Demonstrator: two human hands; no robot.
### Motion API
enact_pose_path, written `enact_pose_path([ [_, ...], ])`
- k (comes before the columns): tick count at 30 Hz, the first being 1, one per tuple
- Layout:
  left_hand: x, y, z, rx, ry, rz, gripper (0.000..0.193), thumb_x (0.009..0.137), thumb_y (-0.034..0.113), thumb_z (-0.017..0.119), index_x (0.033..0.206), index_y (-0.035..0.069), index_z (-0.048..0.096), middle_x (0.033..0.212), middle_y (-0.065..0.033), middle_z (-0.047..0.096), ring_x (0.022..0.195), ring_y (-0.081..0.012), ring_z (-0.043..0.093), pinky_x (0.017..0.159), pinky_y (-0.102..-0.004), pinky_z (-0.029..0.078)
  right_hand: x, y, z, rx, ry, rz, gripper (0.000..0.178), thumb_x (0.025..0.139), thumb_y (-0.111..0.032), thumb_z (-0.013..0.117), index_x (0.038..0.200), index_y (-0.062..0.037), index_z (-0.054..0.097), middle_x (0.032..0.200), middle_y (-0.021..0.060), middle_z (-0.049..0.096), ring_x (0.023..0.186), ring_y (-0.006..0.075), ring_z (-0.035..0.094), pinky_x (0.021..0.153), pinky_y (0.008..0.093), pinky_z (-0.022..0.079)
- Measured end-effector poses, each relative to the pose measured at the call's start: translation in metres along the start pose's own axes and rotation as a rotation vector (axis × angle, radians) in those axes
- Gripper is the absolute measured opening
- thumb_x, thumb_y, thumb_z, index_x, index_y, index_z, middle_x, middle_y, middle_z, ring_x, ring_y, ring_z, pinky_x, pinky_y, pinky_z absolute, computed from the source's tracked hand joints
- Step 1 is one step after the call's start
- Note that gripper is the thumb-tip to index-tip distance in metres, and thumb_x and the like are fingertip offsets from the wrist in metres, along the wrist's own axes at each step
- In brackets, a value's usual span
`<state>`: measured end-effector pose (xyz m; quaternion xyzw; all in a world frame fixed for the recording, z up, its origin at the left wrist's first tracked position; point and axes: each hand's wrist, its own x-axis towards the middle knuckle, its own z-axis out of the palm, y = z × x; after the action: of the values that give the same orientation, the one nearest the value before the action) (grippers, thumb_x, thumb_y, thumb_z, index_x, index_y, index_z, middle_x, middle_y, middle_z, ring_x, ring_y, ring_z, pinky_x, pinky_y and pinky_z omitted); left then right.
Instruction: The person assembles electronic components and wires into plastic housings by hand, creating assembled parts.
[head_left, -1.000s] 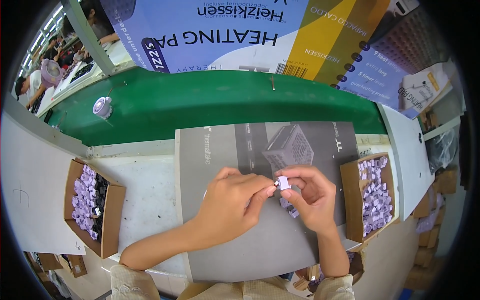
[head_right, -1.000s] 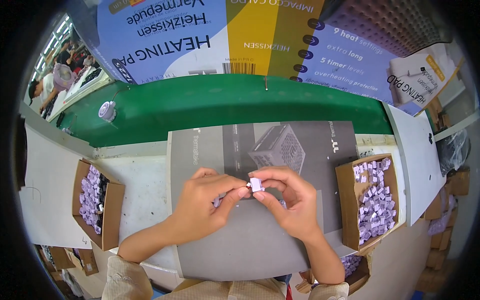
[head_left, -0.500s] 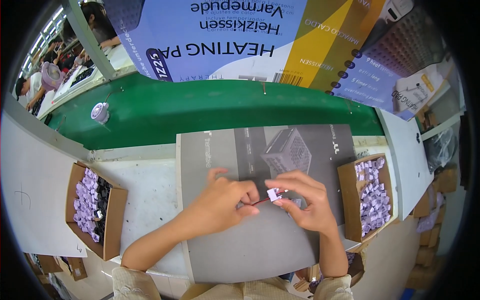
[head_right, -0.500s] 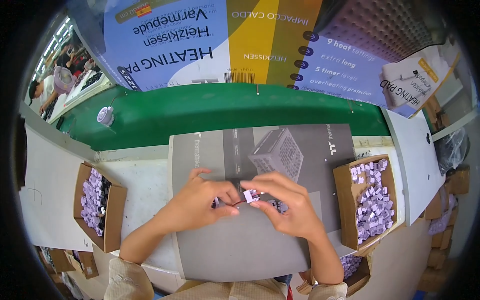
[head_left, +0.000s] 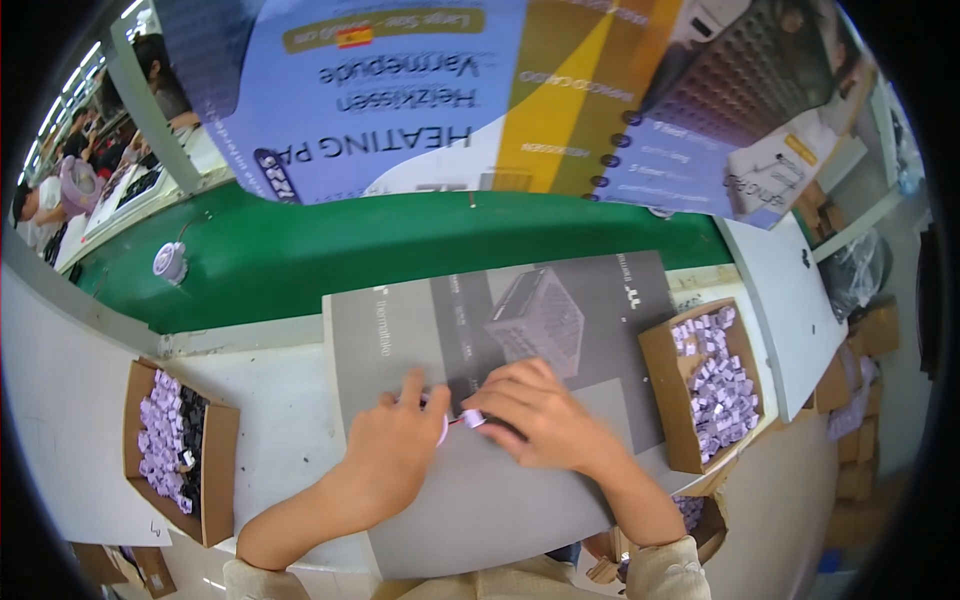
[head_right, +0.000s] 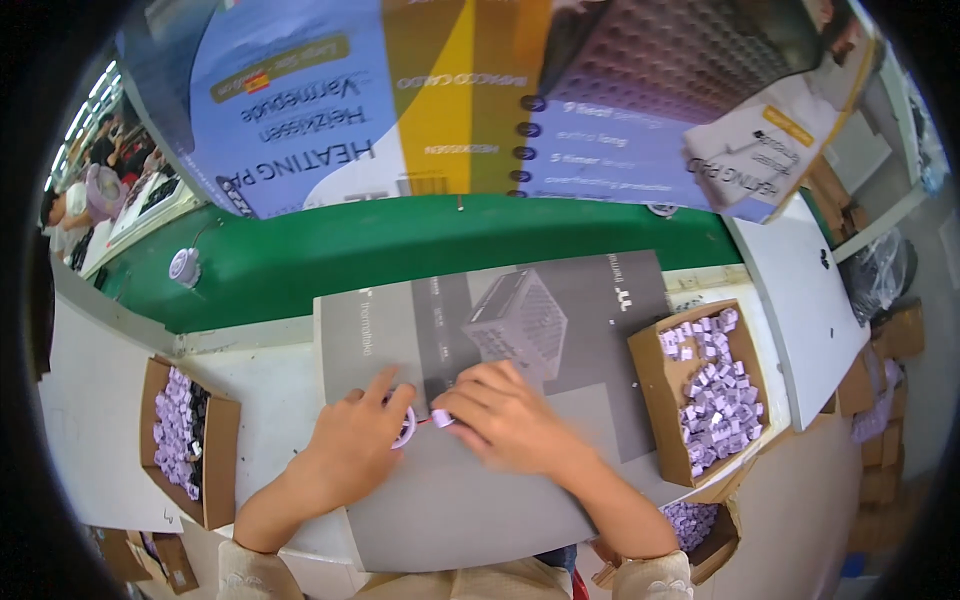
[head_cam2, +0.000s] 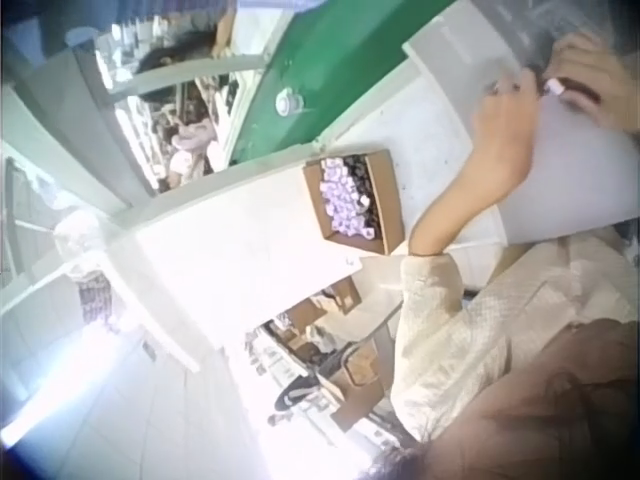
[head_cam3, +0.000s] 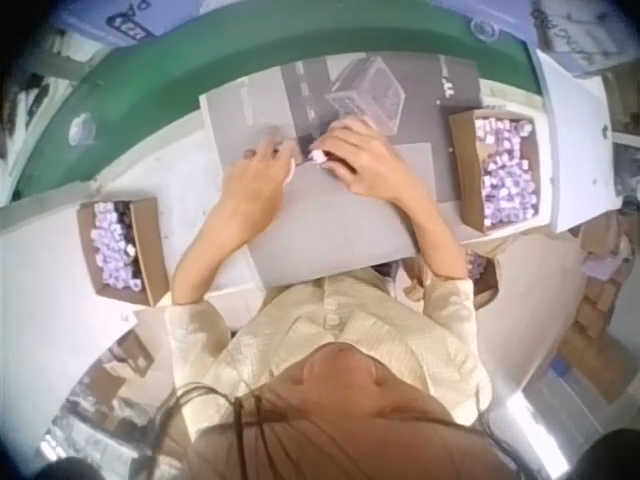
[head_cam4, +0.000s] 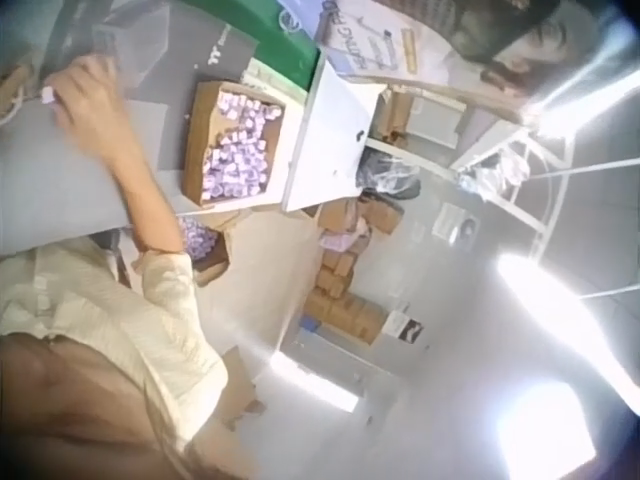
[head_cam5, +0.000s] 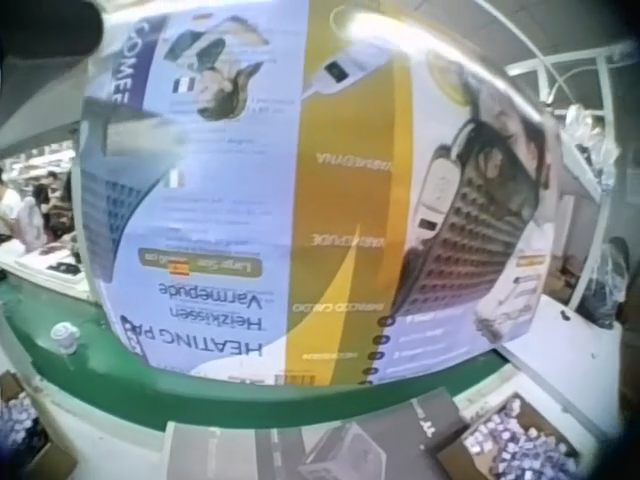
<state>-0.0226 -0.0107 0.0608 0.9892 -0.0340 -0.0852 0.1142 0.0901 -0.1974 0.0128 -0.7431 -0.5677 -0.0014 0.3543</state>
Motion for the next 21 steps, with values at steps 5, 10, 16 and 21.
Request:
enact_pose_path([
  [5,0.013,-0.004,-0.002,-0.221,-0.028,0.036,0.054,0.073,0.01,0.078,0.12,0.003,0.05,0.105,-0.0193,0.061,0.088,-0.0387,0.067,0.07,-0.0441,0.057,-0.001,-0.005,0.006,-0.065,0.044,-0.027,0.032,0.075,-0.007,0.077,0.105,-0.0027,0.069,0.101,0.0076,0.068,0.1,0.0268,0.061,0.084,0.0398,0.047],
  [10,0.015,-0.004,-0.012,-0.356,0.12,0.082,0.056,0.071,0.02,0.084,0.117,0.006,0.055,0.102,-0.0154,0.064,0.086,-0.0344,0.067,0.072,-0.0418,0.055,-0.001,-0.005,-0.004,0.013,0.215,0.008,0.035,0.079,-0.009,0.076,0.111,-0.0023,0.065,0.103,0.009,0.064,0.096,0.0283,0.059,0.077,0.0402,0.045],
  [16,0.019,-0.009,-0.022,-0.53,0.23,0.12,0.058,0.066,0.024,0.09,0.113,0.007,0.062,0.106,-0.0129,0.068,0.089,-0.0284,0.069,0.072,-0.0355,0.056,0.005,-0.013,-0.012,-0.014,0.327,-0.029,0.037,0.072,-0.004,0.079,0.108,-0.0019,0.07,0.098,0.0117,0.066,0.089,0.0299,0.063,0.079,0.0385,0.05],
  [21,0.026,-0.009,-0.02,-0.552,0.296,0.205,0.058,0.068,0.024,0.088,0.117,0.007,0.061,0.104,-0.0111,0.07,0.09,-0.0308,0.069,0.074,-0.0381,0.056,0.003,-0.013,-0.017,0.017,0.395,-0.014,0.034,0.07,-0.003,0.08,0.104,-0.0014,0.072,0.095,0.0124,0.066,0.084,0.0296,0.064,0.073,0.0371,0.052],
])
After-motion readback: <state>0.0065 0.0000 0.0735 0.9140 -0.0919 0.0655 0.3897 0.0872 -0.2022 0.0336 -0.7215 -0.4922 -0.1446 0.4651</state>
